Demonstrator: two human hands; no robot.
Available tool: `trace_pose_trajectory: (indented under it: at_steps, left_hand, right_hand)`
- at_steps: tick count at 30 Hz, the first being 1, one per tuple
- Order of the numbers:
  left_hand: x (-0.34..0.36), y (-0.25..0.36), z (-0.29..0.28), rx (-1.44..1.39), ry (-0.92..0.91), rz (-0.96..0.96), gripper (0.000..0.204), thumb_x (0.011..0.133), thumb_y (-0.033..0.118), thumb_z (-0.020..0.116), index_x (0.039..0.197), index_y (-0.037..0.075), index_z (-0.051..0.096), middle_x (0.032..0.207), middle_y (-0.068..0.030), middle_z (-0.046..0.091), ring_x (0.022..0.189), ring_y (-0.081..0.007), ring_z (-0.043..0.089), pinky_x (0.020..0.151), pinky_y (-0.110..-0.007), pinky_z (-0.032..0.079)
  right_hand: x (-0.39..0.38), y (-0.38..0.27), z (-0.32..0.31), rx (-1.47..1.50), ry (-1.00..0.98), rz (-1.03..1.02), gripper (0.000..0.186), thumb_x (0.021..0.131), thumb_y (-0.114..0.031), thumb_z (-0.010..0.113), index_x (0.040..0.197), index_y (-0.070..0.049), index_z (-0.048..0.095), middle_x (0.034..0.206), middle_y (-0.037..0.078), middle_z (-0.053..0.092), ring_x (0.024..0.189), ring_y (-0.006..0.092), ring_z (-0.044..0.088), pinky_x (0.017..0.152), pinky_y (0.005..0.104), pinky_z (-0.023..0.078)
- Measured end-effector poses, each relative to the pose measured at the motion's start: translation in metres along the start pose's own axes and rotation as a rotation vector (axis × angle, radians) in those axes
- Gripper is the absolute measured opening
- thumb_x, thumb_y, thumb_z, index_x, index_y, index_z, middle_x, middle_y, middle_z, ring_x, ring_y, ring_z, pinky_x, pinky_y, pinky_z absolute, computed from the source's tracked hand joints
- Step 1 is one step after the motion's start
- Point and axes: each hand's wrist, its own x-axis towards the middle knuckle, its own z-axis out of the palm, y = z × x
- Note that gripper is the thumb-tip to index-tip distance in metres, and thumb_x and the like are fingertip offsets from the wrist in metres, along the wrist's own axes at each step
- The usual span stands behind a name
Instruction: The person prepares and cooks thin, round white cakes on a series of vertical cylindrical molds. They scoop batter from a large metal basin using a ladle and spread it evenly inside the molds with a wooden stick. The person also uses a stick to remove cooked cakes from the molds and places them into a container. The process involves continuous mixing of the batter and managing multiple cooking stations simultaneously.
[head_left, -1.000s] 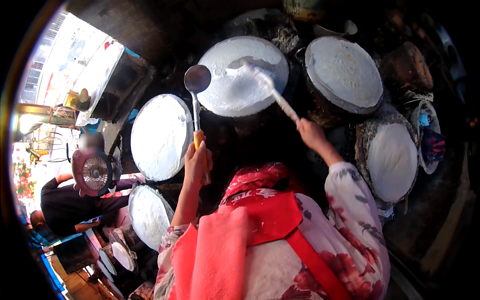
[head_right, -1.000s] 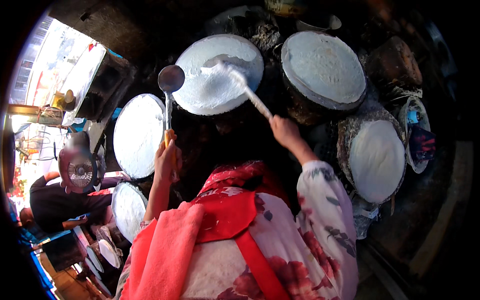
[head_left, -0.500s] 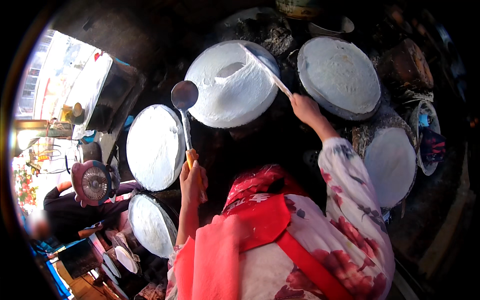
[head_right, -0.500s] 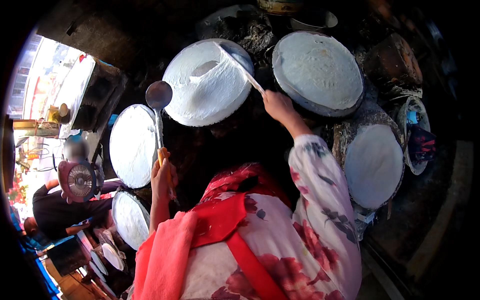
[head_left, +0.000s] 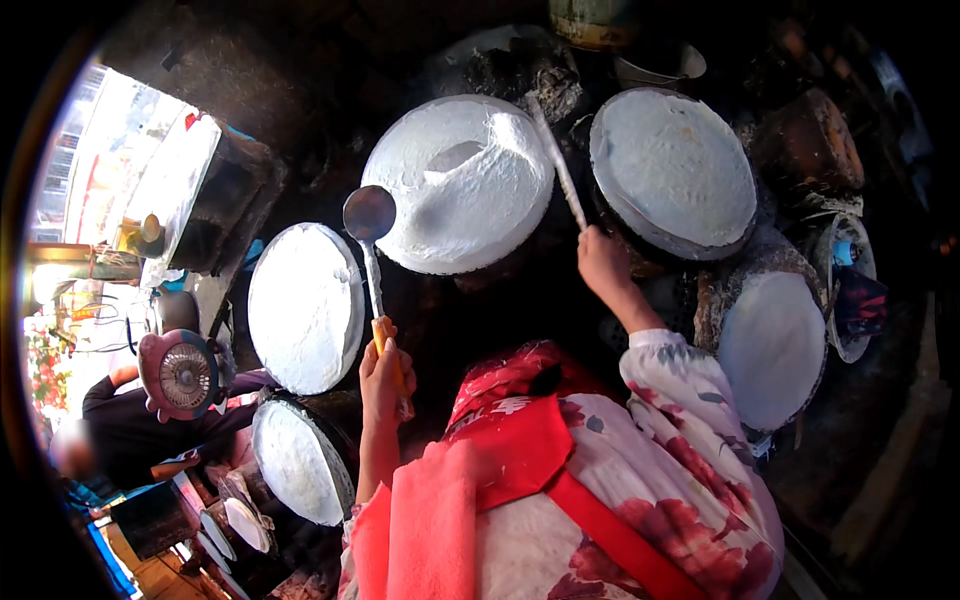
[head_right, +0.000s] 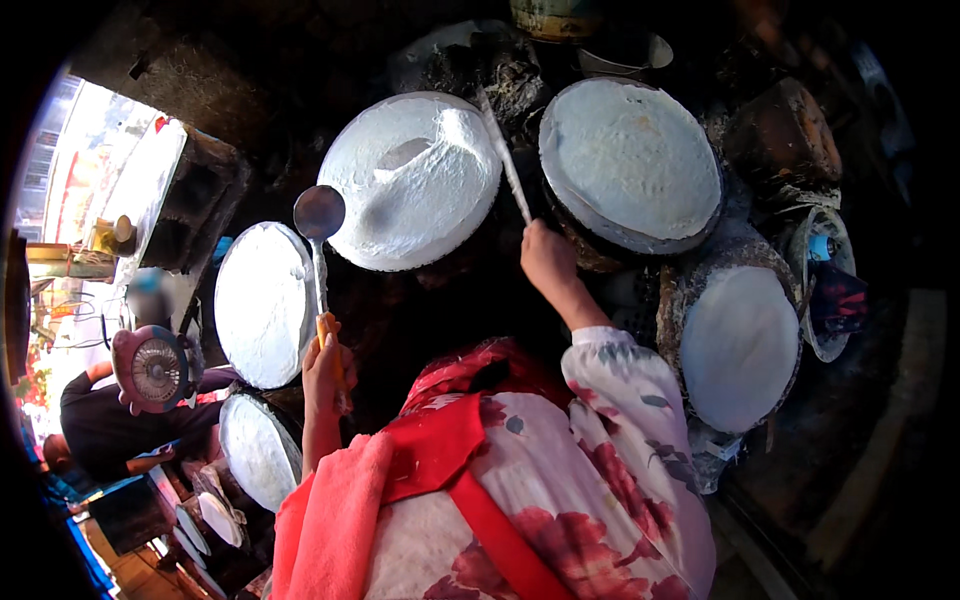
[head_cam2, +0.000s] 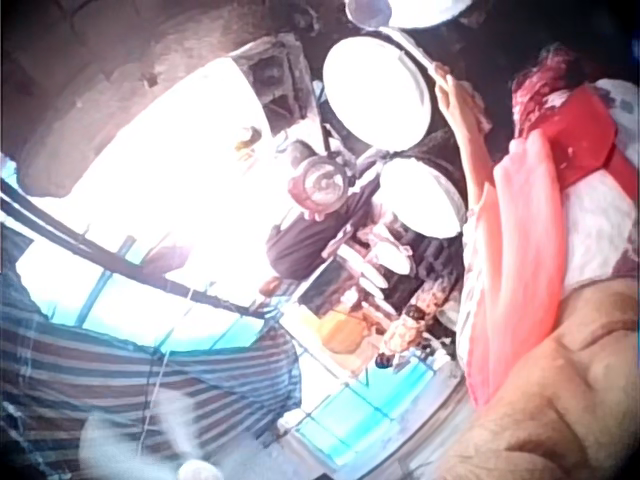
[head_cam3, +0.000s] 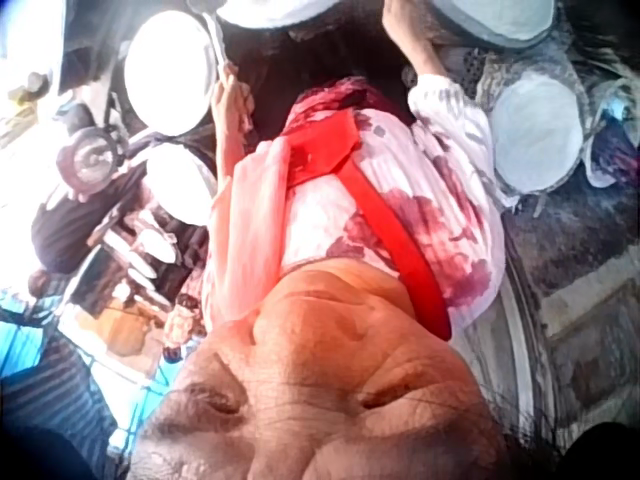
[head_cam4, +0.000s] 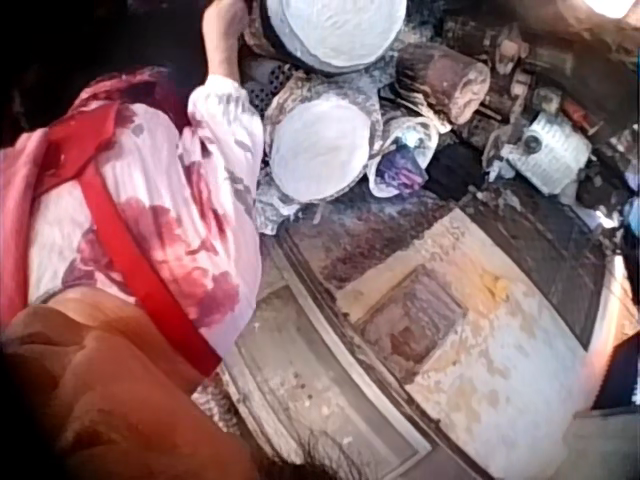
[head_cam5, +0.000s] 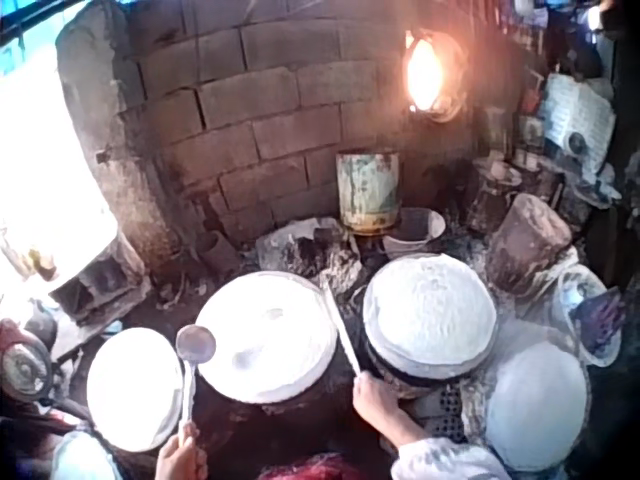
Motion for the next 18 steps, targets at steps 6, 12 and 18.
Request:
trace_pose_trajectory:
  at_steps: [6,12,18]
  left_hand:
    - [0.004,0.008,0.011,-0.051,-0.039,-0.027,0.031,0.094,0.025,0.049,0.120,0.008,0.047,0.066,-0.0011,0.046,0.044,-0.0091,0.042,0.040,-0.021,0.034]
    - [-0.001,0.014,0.006,-0.001,-0.023,-0.030,0.029,0.094,0.026,0.049,0.117,0.007,0.047,0.066,-0.0012,0.047,0.044,-0.0097,0.043,0.040,-0.022,0.035]
    - [-0.005,0.016,0.002,0.004,0.001,-0.060,0.030,0.094,0.026,0.050,0.116,0.007,0.047,0.066,-0.0016,0.047,0.044,-0.0103,0.044,0.040,-0.022,0.035]
  right_hand:
    - [-0.002,-0.065,0.026,-0.064,-0.162,-0.269,0.014,0.083,-0.014,0.048,0.084,-0.003,0.057,0.070,0.018,0.065,0.070,0.0334,0.066,0.061,0.0446,0.052]
    - [0.026,-0.032,0.006,-0.063,-0.044,-0.151,0.018,0.086,-0.018,0.047,0.083,-0.003,0.058,0.073,0.019,0.065,0.072,0.0352,0.065,0.064,0.0449,0.052]
    - [0.038,-0.070,-0.005,-0.167,-0.221,-0.341,0.015,0.079,-0.012,0.050,0.082,-0.004,0.062,0.078,0.020,0.066,0.077,0.0328,0.067,0.067,0.0431,0.053]
